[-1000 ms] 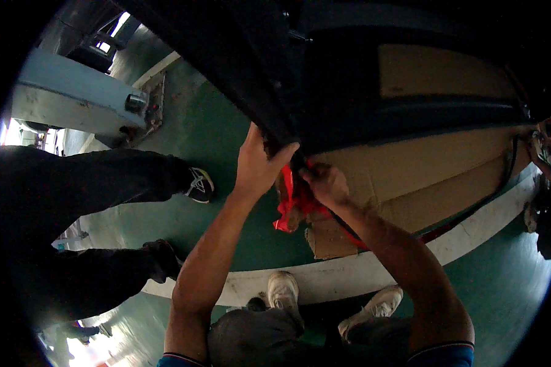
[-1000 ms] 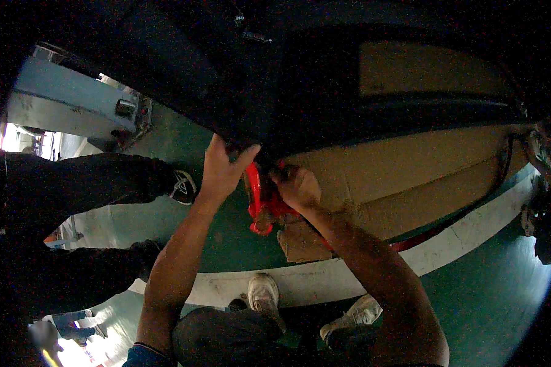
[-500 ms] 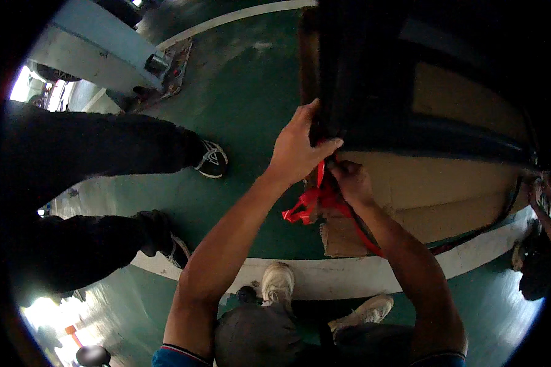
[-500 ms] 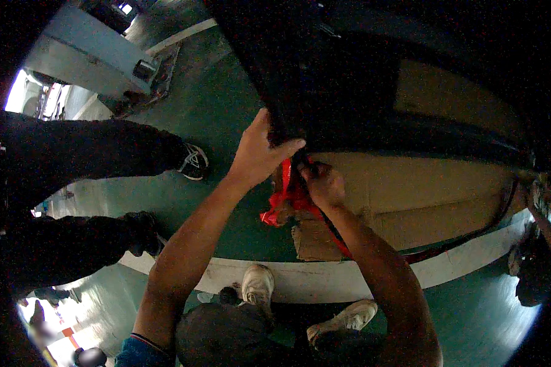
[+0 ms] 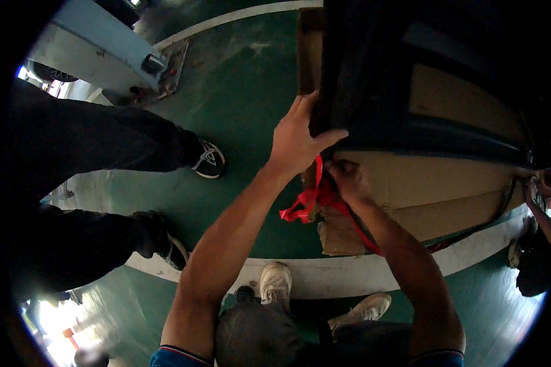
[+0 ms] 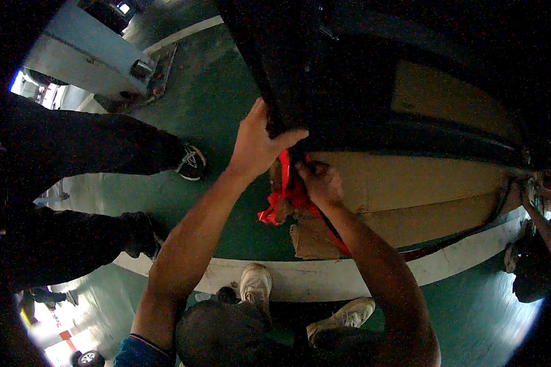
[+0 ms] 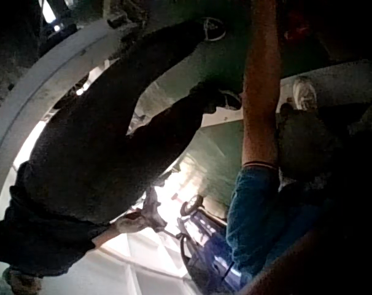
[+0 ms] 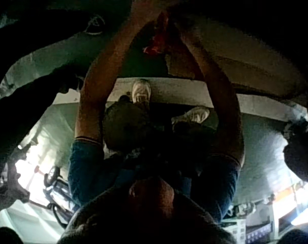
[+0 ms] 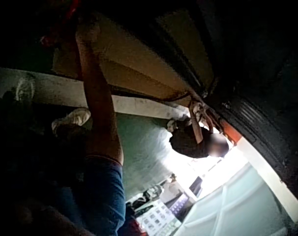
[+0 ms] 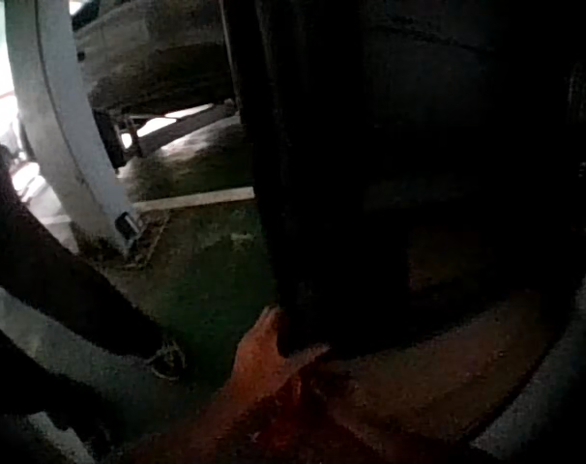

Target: The person installs a black rubber weatherstrip along the edge of a car door frame. They press the strip into place by hand, working along the perimeter of the door while another person stands nearby.

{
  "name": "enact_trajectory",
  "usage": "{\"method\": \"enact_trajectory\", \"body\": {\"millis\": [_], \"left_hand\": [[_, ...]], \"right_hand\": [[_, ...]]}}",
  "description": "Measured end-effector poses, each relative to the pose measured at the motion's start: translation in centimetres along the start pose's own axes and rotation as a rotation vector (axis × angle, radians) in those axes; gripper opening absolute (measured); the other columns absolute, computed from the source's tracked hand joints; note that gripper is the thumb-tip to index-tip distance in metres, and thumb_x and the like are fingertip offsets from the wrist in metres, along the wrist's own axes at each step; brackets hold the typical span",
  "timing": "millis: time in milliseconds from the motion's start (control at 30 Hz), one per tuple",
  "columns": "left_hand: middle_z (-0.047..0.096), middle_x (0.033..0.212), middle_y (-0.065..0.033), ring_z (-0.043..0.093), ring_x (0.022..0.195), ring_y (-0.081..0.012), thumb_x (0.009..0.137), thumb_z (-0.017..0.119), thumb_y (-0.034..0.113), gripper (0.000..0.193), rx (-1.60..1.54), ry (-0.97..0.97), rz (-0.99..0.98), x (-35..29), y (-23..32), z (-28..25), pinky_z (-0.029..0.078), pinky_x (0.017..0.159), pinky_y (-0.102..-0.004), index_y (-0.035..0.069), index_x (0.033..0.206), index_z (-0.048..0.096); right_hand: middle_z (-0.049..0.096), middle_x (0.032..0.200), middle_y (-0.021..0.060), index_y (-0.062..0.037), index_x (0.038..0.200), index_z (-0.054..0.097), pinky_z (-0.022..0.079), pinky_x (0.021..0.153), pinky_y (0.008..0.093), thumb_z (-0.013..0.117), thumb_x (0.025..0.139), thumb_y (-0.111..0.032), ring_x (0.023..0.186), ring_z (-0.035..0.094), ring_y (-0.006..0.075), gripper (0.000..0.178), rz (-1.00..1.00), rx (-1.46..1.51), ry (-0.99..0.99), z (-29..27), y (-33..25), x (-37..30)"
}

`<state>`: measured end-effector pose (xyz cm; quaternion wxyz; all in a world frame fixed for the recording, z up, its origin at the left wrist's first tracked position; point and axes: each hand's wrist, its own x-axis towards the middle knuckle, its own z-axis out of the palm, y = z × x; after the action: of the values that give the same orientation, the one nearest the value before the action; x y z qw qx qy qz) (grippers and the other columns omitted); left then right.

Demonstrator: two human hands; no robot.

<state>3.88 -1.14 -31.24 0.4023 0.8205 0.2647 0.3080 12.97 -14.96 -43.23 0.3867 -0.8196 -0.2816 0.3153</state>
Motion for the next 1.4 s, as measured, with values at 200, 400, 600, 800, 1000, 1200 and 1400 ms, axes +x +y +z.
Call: {"method": "enact_trajectory", "body": {"millis": [200,400,600,800,1000,1200,1400], "left_hand": [[0.059,0.120,-0.0175,0.060,0.110,-0.0350,0.073,0.080,0.034,0.073,0.155,-0.119,-0.191,-1.5,-0.6,0.1,0.049,0.091,-0.0408,0.003,0.131,0.049],[0.066,0.098,-0.0193,0.064,0.091,-0.0395,0.083,0.069,0.024,0.037,0.344,-0.122,-0.288,-5.3,-1.1,-0.1,0.052,0.078,-0.0487,0.002,0.110,0.058],[0.067,0.084,-0.0188,0.064,0.069,-0.0393,0.088,0.062,0.018,0.017,0.555,-0.131,-0.143,-6.5,-1.1,0.3,0.051,0.061,-0.0501,0.004,0.096,0.059],[0.068,0.080,-0.0201,0.068,0.074,-0.0382,0.084,0.061,0.015,0.018,0.816,-0.428,-0.169,-6.9,0.4,-0.3,0.054,0.059,-0.0503,0.003,0.097,0.060],[0.069,0.079,-0.0197,0.070,0.077,-0.0364,0.079,0.060,0.009,0.021,0.859,-0.673,-0.113,-8.3,4.0,-0.4,0.056,0.062,-0.0479,0.000,0.097,0.063],[0.070,0.082,-0.0179,0.071,0.078,-0.0341,0.079,0.059,0.010,0.016,0.854,-0.724,-0.083,-8.6,2.2,0.6,0.056,0.062,-0.0466,0.003,0.093,0.064],[0.070,0.077,-0.0145,0.070,0.075,-0.0349,0.087,0.065,0.033,0.034,0.816,-0.490,-0.225,-6.2,3.3,-0.1,0.056,0.062,-0.0455,0.002,0.101,0.061]], "right_hand": [[0.069,0.096,0.0245,-0.0024,0.098,0.071,0.051,0.077,0.0462,0.064,0.087,-0.046,0.089,0.066,0.0417,0.045,-0.183,-0.144,-0.054,-0.3,0.7,0.8],[0.068,0.095,0.0249,-0.0013,0.097,0.070,0.052,0.076,0.0451,0.065,0.088,-0.042,0.088,0.066,0.0425,0.042,-0.073,-0.060,-0.090,-0.6,-0.8,0.3],[0.068,0.094,0.0245,-0.0011,0.091,0.071,0.052,0.077,0.0450,0.062,0.087,-0.047,0.089,0.066,0.0419,0.047,-0.033,-0.084,-0.104,-1.0,-0.5,0.2],[0.068,0.095,0.0243,-0.0034,0.096,0.072,0.051,0.079,0.0472,0.058,0.086,-0.054,0.093,0.066,0.0395,0.053,-0.125,-0.125,-0.123,-1.4,-1.8,-0.3],[0.068,0.102,0.0226,-0.0086,0.106,0.071,0.052,0.082,0.0469,0.058,0.086,-0.055,0.097,0.065,0.0409,0.052,-0.035,-0.166,-0.152,-1.1,-0.7,0.0],[0.069,0.104,0.0207,-0.0117,0.109,0.071,0.052,0.084,0.0472,0.060,0.084,-0.055,0.098,0.065,0.0413,0.051,0.050,-0.063,-0.213,-0.5,-1.1,0.2],[0.068,0.106,0.0215,-0.0109,0.111,0.070,0.052,0.085,0.0478,0.060,0.085,-0.051,0.099,0.065,0.0411,0.049,-0.092,-0.175,-0.059,0.4,1.5,1.5]]}}
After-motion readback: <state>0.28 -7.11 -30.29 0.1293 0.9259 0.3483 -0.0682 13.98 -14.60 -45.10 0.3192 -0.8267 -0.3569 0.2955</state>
